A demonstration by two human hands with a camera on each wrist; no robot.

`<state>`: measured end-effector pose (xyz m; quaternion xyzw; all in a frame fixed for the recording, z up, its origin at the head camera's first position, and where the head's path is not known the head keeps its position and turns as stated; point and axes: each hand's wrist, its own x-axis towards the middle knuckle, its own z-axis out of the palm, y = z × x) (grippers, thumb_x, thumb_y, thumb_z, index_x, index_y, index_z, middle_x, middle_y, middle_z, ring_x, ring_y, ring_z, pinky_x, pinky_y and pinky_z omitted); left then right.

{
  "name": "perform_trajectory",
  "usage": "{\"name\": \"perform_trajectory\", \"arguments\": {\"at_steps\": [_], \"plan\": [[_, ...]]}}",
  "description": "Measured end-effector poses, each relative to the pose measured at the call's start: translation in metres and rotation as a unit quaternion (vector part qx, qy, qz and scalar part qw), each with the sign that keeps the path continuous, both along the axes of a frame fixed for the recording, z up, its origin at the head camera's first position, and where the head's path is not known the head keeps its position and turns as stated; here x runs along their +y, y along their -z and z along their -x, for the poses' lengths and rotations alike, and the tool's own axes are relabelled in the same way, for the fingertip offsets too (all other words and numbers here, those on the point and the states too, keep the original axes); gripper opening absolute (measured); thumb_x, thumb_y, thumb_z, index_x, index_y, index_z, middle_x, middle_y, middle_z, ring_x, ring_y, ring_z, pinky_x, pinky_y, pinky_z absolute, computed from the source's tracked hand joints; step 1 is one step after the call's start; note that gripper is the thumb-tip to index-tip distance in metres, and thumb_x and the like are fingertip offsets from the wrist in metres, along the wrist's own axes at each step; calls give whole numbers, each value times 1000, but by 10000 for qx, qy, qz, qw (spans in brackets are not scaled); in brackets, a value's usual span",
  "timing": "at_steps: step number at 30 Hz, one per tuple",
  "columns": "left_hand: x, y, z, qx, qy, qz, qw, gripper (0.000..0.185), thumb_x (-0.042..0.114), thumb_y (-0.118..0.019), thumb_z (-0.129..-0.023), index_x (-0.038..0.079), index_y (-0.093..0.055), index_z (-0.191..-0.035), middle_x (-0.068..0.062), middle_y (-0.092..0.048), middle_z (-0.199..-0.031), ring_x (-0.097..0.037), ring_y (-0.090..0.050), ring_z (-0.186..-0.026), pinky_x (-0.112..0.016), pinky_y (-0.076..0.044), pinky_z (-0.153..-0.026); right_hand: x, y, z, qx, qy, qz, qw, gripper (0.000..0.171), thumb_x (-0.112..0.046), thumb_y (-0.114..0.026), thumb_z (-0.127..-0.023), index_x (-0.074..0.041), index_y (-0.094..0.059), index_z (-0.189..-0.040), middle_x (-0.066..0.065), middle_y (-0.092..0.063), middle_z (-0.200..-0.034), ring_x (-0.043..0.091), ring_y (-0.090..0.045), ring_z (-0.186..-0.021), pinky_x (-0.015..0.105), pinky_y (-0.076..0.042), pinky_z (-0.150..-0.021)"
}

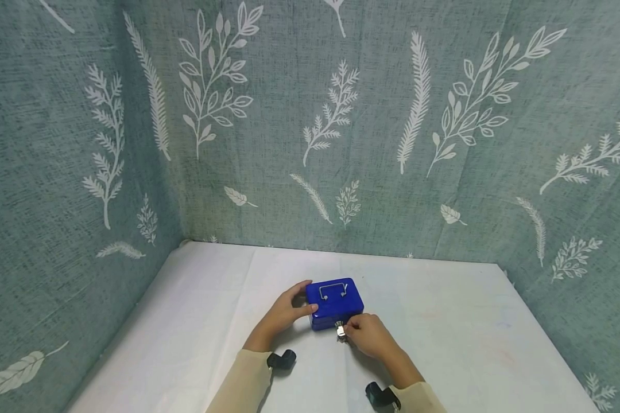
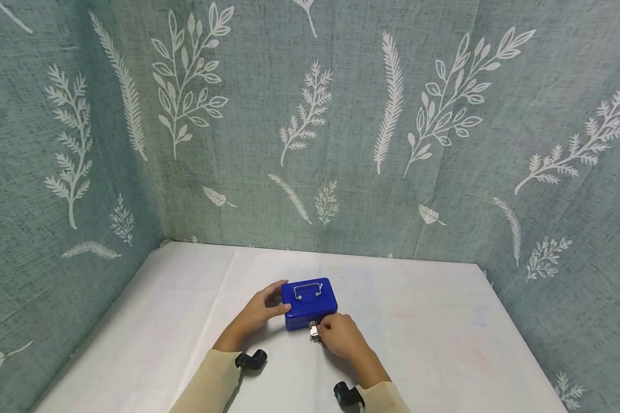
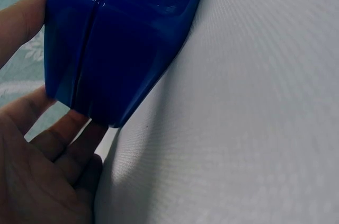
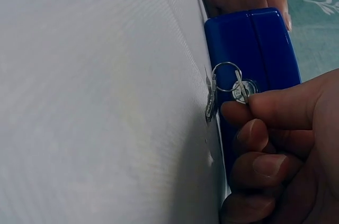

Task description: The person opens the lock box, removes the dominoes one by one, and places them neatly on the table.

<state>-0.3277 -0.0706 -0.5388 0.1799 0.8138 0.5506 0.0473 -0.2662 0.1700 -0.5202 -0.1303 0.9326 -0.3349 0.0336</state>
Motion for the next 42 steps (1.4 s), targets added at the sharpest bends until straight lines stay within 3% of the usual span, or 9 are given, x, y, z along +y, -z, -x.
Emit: {"name": "perform_trajectory", "arguments": {"at_steps": [17, 20, 25, 27, 30, 32, 35, 38, 42], "plan": [[-1, -1, 0, 34, 5, -67, 10000, 74, 38, -74, -85, 10, -43, -147, -13, -57, -133, -31, -52, -123, -57, -35, -106, -3, -4, 3, -146, 89, -359, 9992, 27, -17, -63, -92, -14, -59, -65, -6, -49, -59, 12, -45, -57, 26, -35, -48], [0, -8, -4, 15, -64, -83, 9999, 74, 31, -74, -85, 7, -41, -147, -17, -56, -133, -35, -50, -124, -60, -33, -106, 5, -2, 4, -200, 117, -4, 9997, 25, -19, -64, -93, -14, -62, -68, -5, -51, -61, 12, -46, -58, 27, -37, -49], [3, -12, -5, -8, -138, 19, 9999, 81, 34, -76, -84, 7, -36, -149, -17, -55, -134, -35, -48, -126, -61, -31, -107, 29, 2, 11, -240, 330, 821, 9958, 22, -22, -67, -92, -11, -65, -73, -5, -52, -62, 13, -48, -58, 28, -40, -49], [4, -9, -1, -50, -142, 86, 9999, 86, 41, -76, -82, 10, -34, -151, -14, -54, -136, -32, -48, -127, -60, -31, -108, 39, 2, 15, -168, 488, 1123, 9923, 17, -20, -71, -89, -11, -66, -75, -4, -53, -64, 14, -48, -60, 27, -41, -51], [4, -14, -2, -156, -221, 174, 9995, 92, 44, -78, -79, 11, -32, -152, -14, -52, -139, -33, -46, -129, -60, -31, -108, 48, 1, 25, -52, 769, 1796, 9807, 15, -15, -77, -82, -8, -64, -82, 1, -58, -72, 17, -52, -66, 29, -43, -52], [3, -16, -3, -209, -267, 257, 9991, 96, 45, -80, -76, 11, -31, -152, -13, -50, -140, -34, -44, -130, -60, -31, -108, 52, 1, 33, -80, 778, 2249, 9712, 22, -11, -80, -79, -5, -63, -92, 7, -63, -85, 21, -58, -77, 30, -49, -58], [1, -16, -7, -222, -262, 412, 9986, 102, 43, -84, -72, 10, -30, -152, -13, -48, -142, -34, -43, -132, -58, -32, -108, 55, 1, 44, -347, 364, 2708, 9613, 49, -5, -82, -75, 0, -59, -118, 17, -62, -116, 30, -60, -105, 37, -55, -77], [0, -14, -9, -133, -179, 574, 9981, 106, 41, -87, -68, 7, -30, -151, -14, -47, -141, -34, -43, -130, -56, -34, -108, 58, 1, 53, -692, -246, 2980, 9517, 78, 3, -81, -71, 3, -44, -140, 24, -47, -140, 41, -47, -126, 48, -48, -97], [1, -12, -10, 9, -86, 776, 9969, 111, 38, -90, -64, 6, -29, -150, -15, -46, -141, -34, -44, -129, -54, -33, -109, 59, -1, 62, -983, -779, 3072, 9434, 97, 8, -81, -67, 3, -30, -149, 24, -31, -152, 44, -34, -136, 50, -39, -105]]}}
